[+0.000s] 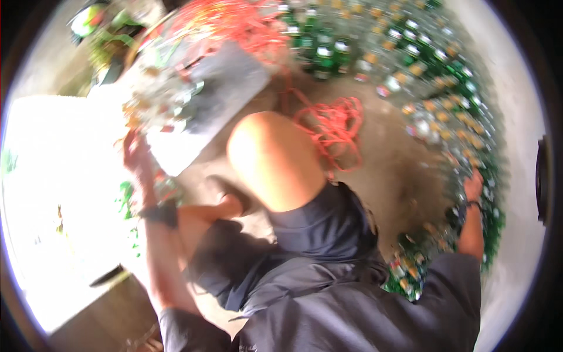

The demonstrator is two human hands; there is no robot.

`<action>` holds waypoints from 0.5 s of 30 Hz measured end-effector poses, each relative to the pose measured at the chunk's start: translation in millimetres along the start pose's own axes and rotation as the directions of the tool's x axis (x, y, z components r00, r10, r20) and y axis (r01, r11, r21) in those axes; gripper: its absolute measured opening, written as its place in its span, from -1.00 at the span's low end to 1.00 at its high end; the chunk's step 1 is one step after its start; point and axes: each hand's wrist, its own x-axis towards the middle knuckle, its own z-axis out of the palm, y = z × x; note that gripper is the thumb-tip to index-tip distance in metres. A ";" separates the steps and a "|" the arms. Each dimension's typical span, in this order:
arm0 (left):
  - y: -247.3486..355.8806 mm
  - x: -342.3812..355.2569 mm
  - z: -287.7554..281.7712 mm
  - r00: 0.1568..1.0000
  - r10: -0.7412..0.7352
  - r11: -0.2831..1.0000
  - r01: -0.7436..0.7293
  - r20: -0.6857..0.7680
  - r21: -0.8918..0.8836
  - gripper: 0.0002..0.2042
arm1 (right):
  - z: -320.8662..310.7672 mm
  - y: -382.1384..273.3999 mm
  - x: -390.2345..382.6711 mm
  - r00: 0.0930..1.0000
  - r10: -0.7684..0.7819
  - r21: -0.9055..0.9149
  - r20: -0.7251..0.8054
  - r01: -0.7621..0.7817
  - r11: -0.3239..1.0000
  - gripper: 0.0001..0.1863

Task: The recorder organizes numerous glass bottles on the floor and prepares red plastic twine for tying.

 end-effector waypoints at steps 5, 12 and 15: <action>20.4 -9.7 8.3 0.999 -0.030 0.995 0.031 0.016 -0.090 -0.67 | 18.2 12.7 -11.5 0.998 -0.049 -0.098 0.038 0.052 0.994 -0.67; 22.3 -12.0 5.7 0.999 -0.036 0.999 0.038 0.036 -0.038 -0.67 | 13.2 -11.4 -24.9 0.970 0.151 -0.041 0.192 -0.146 0.988 -0.82; 16.9 -9.8 3.9 0.999 -0.031 0.999 0.029 0.044 0.038 -0.66 | 8.7 -25.1 -31.2 0.989 0.079 -0.093 0.122 -0.068 0.993 -0.85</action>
